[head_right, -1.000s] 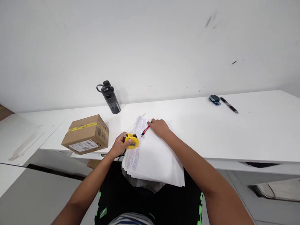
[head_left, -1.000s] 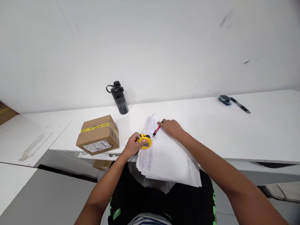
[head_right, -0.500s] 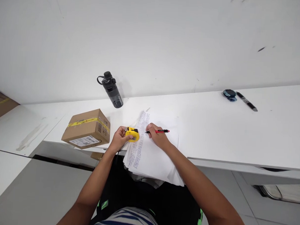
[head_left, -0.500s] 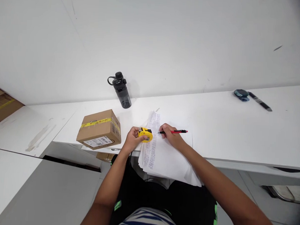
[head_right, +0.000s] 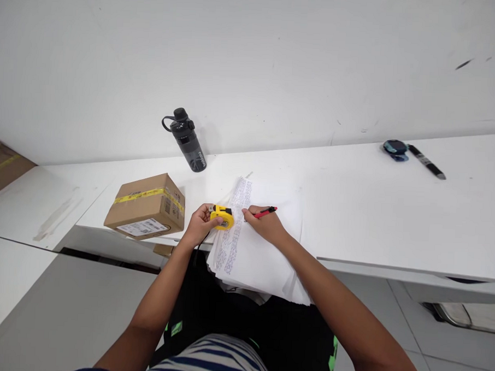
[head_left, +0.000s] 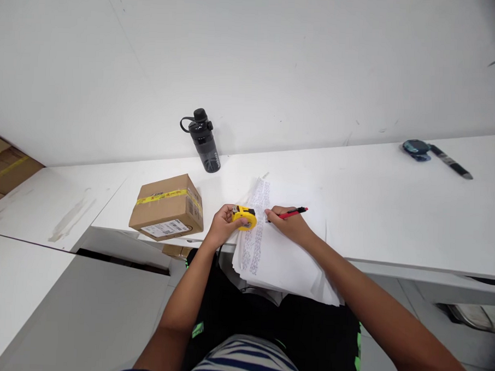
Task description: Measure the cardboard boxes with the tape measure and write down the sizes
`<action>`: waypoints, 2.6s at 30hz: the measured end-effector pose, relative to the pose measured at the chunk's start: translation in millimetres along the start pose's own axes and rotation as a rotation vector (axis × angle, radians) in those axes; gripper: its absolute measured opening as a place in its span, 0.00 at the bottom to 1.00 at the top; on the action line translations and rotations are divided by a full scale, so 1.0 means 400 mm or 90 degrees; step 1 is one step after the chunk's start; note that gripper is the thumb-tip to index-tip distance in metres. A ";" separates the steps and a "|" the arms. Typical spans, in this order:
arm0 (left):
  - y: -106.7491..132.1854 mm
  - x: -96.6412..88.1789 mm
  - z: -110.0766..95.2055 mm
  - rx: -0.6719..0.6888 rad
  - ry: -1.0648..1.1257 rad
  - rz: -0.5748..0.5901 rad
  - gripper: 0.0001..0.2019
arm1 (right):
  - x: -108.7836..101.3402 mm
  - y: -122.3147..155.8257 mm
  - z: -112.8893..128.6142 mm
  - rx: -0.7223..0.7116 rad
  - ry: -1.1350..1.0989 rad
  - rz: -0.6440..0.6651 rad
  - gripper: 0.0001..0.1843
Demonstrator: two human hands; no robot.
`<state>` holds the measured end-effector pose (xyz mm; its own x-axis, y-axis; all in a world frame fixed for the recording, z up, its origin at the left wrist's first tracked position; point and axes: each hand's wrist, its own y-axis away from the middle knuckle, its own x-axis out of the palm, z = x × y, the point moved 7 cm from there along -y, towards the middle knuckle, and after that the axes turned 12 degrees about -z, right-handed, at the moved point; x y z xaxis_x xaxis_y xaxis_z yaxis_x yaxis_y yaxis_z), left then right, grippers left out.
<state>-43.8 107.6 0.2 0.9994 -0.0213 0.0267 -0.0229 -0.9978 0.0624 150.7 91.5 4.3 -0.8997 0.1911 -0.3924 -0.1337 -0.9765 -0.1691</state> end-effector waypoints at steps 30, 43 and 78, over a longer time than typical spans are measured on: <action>0.004 -0.001 0.019 0.023 0.032 0.036 0.24 | -0.003 0.002 -0.010 0.015 -0.005 -0.015 0.23; 0.003 0.002 0.021 0.021 0.016 0.043 0.26 | -0.006 -0.001 -0.015 0.017 0.000 -0.026 0.21; 0.027 0.006 -0.002 0.030 -0.053 0.045 0.28 | -0.074 0.007 0.006 -0.070 0.049 -0.266 0.18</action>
<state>-41.8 96.9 1.7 0.9940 -0.0955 -0.0537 -0.0948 -0.9954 0.0158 176.2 82.8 17.6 -0.7434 0.5788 -0.3351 -0.4311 -0.7978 -0.4216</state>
